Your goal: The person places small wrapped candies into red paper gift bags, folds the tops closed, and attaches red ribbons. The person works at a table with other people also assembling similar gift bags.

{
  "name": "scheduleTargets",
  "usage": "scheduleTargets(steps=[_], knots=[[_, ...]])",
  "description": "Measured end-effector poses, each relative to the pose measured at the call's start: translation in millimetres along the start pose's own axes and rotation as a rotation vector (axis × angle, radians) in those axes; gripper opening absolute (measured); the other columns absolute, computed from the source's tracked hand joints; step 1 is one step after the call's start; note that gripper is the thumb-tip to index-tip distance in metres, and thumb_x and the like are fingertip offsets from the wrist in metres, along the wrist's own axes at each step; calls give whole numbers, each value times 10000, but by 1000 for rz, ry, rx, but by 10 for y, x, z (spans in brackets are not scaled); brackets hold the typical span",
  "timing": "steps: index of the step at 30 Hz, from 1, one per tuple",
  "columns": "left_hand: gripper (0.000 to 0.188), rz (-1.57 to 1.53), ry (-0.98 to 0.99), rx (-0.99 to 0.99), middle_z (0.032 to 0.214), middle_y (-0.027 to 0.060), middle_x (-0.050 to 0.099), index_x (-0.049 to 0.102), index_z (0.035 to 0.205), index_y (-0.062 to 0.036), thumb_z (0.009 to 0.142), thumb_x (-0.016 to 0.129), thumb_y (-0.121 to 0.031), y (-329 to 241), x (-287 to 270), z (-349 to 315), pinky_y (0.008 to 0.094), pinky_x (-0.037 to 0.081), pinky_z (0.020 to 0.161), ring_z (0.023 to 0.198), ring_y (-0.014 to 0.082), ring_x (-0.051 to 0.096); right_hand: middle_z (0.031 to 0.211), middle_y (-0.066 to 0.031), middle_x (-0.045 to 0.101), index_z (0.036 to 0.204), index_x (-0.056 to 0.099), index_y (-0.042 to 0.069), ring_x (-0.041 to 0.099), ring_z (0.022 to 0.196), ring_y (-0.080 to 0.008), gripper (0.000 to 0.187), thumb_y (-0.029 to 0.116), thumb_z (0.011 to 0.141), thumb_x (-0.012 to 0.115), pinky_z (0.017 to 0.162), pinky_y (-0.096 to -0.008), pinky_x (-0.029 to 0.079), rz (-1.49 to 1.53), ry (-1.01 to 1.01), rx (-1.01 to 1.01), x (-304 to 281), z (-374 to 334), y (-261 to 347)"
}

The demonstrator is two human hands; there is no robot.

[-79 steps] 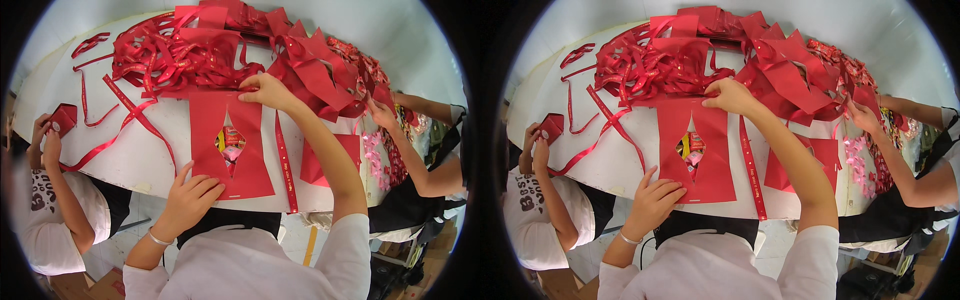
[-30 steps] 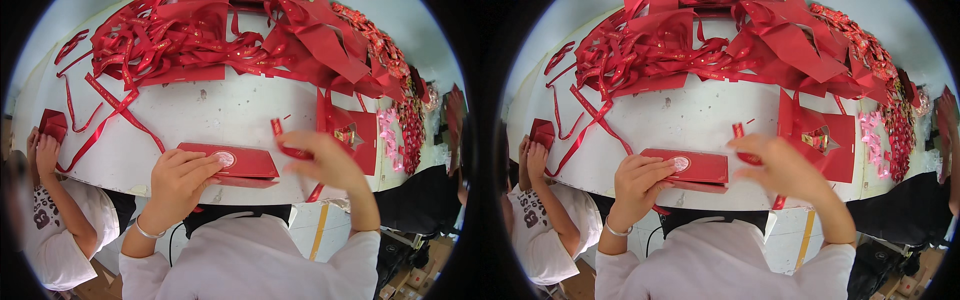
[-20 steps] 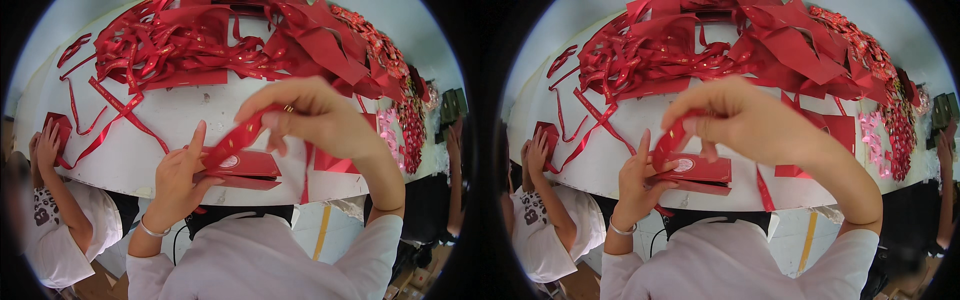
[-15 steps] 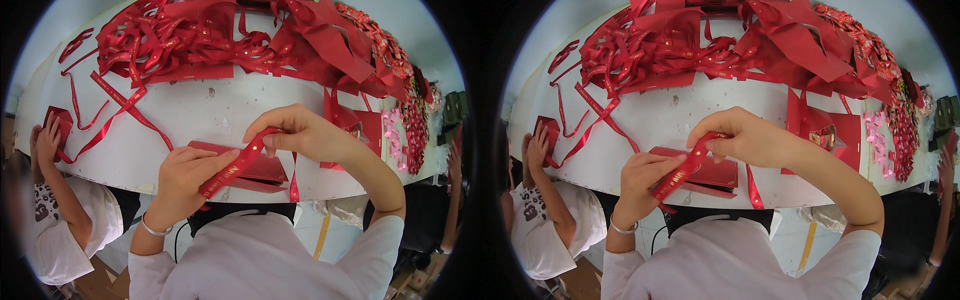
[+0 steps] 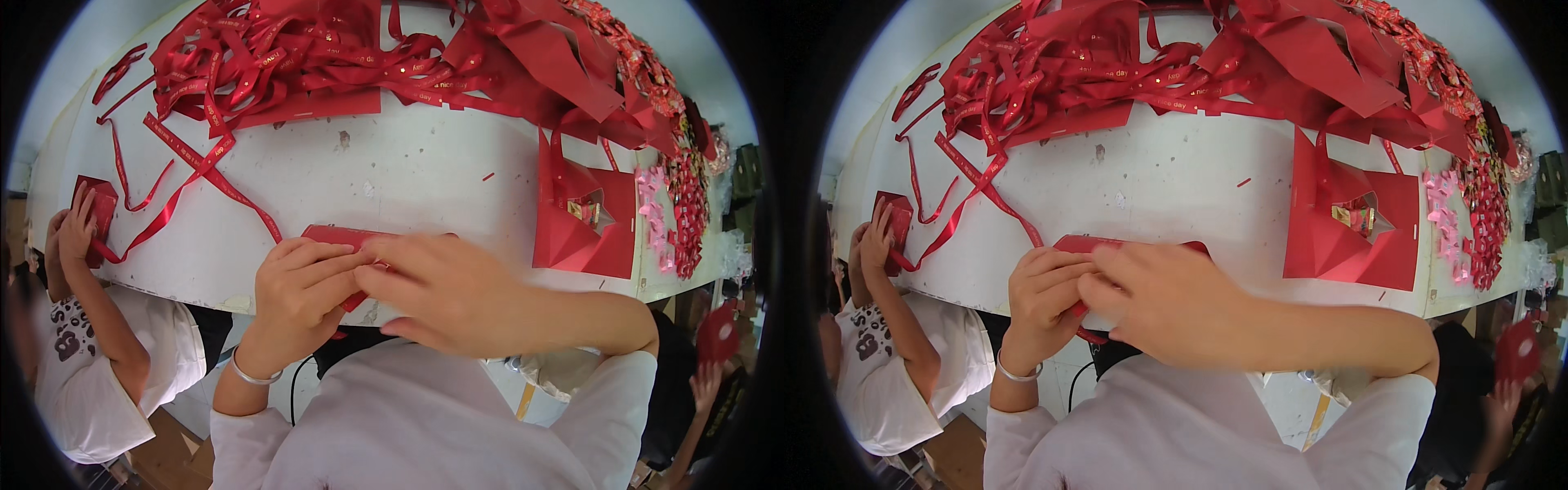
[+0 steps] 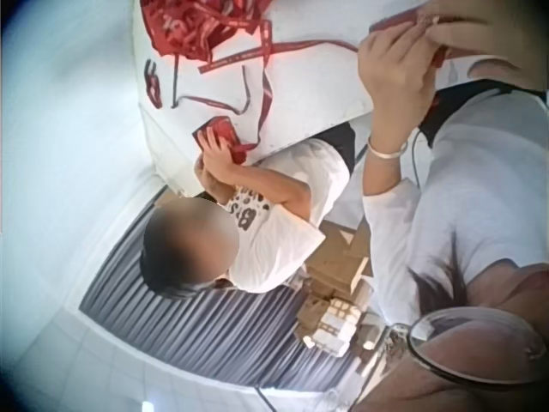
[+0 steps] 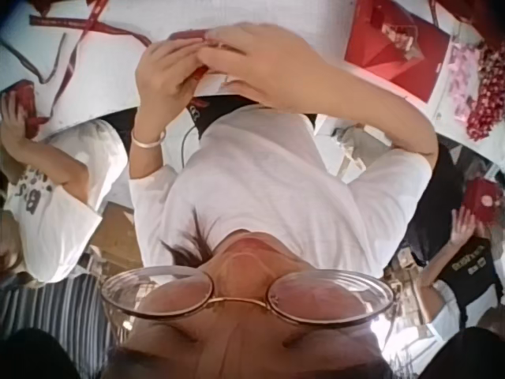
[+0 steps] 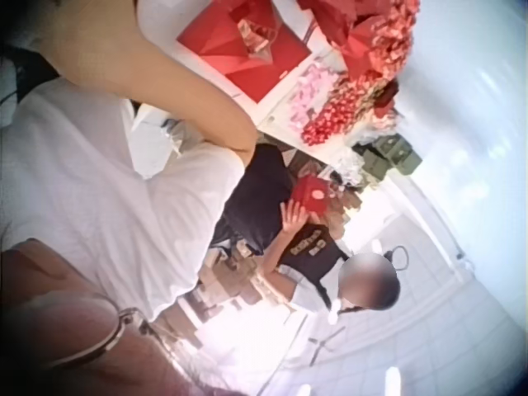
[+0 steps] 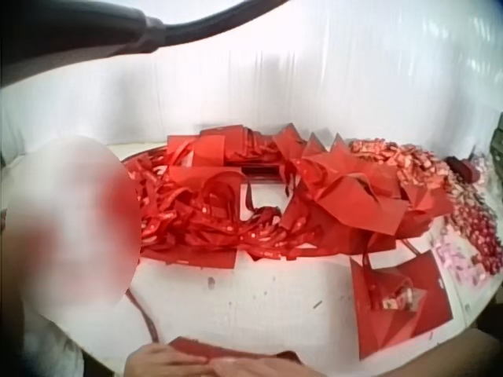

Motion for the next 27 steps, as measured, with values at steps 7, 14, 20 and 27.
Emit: scheduleTargets(steps=[7,14,20,27], knots=[[257,-38,-12,-49,861,32,677,641,844,-59,597,705,-26,10,13,9,332,452,676,766,213,614,877,-82,610,993,581,11,581,700,-225,319,87,708,703,636,-305,483,57,-240,110,80,-74,-110],[449,-72,-18,-115,885,49,672,581,1017,-35,597,737,-54,38,-11,49,318,440,668,732,199,600,911,-82,613,940,596,14,562,783,-161,191,42,767,672,609,-278,461,543,-19,393,209,-83,-430],[427,-14,8,-68,985,38,653,587,1015,-59,624,748,-116,-8,7,-81,319,436,678,780,198,607,633,-15,585,906,605,-9,531,558,-83,132,116,872,577,546,-223,415,1057,220,703,-54,-115,-845],[393,-31,12,-108,1009,22,654,585,987,-67,633,745,-128,-38,5,-102,325,433,716,869,204,615,698,-141,585,814,618,-32,559,658,-260,164,108,831,535,626,-344,446,474,385,405,86,112,-600]])
Point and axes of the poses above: each hand's wrist, its own z-axis towards the middle knuckle, its own x-axis out of the palm, y = z × x, the point moved 9 cm from there along z, towards the middle knuckle
